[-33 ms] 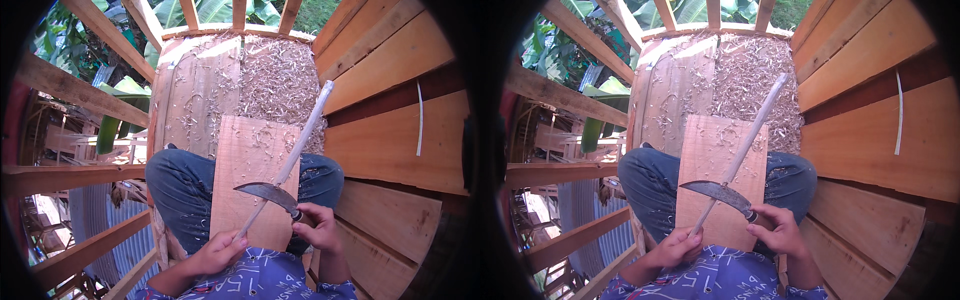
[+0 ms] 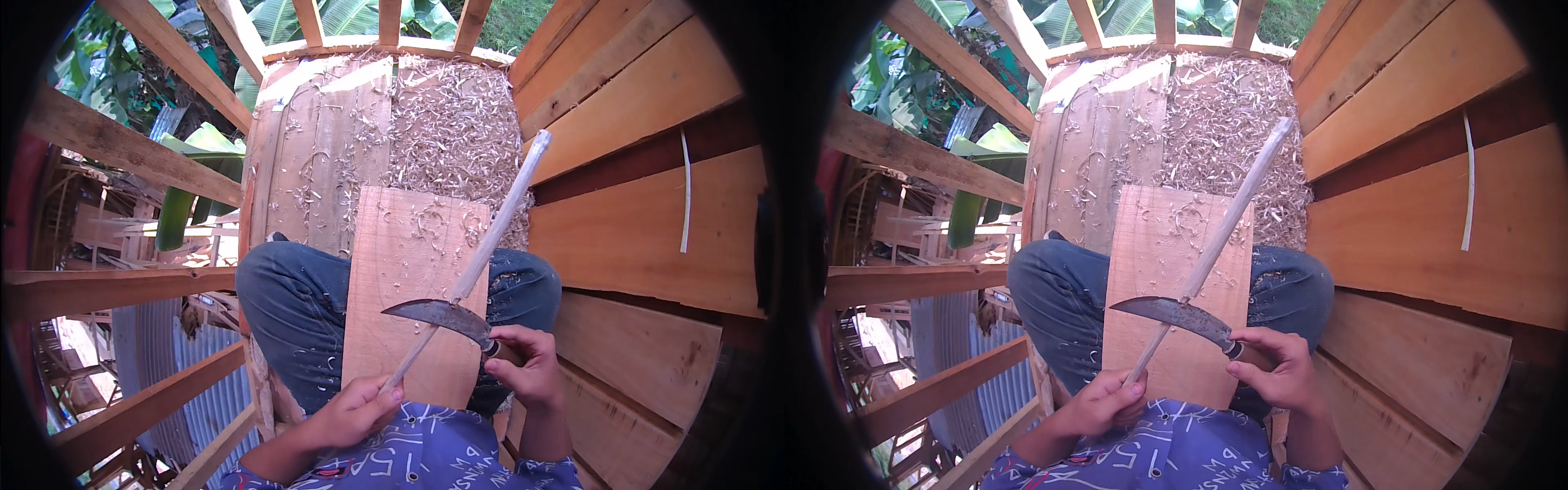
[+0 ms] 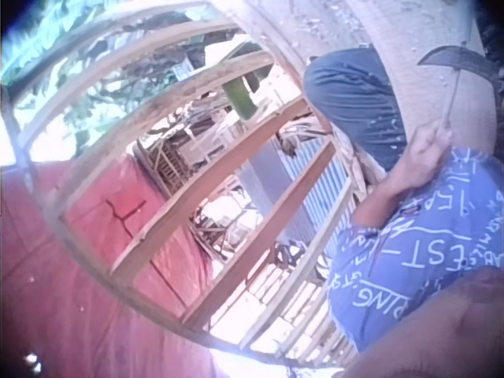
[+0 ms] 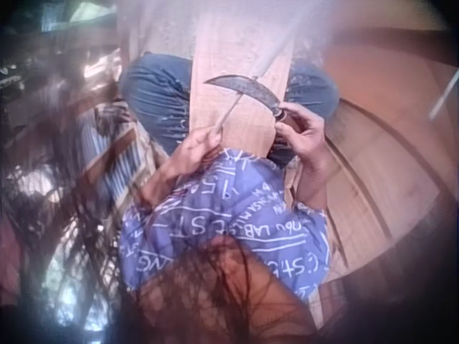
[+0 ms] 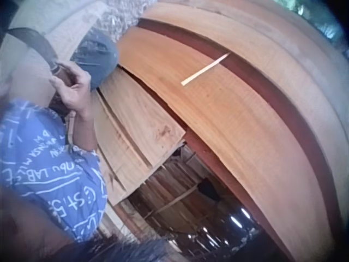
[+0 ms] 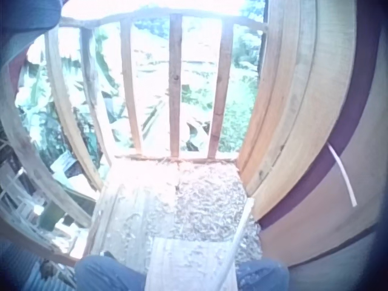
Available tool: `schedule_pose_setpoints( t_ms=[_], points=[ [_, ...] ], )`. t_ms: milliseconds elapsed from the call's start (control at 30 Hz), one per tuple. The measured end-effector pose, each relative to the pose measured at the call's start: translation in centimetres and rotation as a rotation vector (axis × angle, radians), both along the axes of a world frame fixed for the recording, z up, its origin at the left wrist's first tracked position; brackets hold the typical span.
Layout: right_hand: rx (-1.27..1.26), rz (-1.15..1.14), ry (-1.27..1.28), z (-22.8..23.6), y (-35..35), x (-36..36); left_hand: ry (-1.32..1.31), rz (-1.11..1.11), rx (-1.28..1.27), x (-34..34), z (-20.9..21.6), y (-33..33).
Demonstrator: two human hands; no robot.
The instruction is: The person sits cross-legged on a wooden platform and uses a curved knife to shave and shape a long, thin piece of wood. They hold the wood against their legs and repeatedly scrape the blade along its length to remove bark and smooth the surface, creating a pile of wood shavings.
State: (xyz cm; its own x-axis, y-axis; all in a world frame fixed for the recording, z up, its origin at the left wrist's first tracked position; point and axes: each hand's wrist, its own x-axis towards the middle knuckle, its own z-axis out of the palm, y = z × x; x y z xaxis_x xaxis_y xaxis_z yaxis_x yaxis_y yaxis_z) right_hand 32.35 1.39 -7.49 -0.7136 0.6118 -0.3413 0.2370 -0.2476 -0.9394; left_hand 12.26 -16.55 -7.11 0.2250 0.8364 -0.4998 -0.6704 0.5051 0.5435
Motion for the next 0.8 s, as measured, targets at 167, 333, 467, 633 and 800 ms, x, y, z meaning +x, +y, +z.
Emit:
schedule_pose_setpoints(
  t_ms=[167,333,467,633,800],
  points=[
    [0.342,-0.026,0.011,-0.1,-1.4,-0.7,-0.136,0.034,-0.008,0.1,0.1,0.5],
    [0.713,-0.106,0.035,-1.0,-2.2,-1.8,-0.428,-0.020,0.014,-0.6,-0.1,0.9],
    [0.986,-0.147,-0.013,-1.6,-2.5,-1.9,-0.526,-0.052,0.016,-0.5,-0.3,1.0],
    [1.044,-0.330,-0.206,-2.5,-0.1,-0.6,-0.668,-0.012,-0.060,-0.2,-1.6,0.6],
    [0.446,0.124,0.019,-0.7,-1.0,-0.5,-0.367,0.002,-0.075,-0.6,-0.4,1.2]
  ],
)
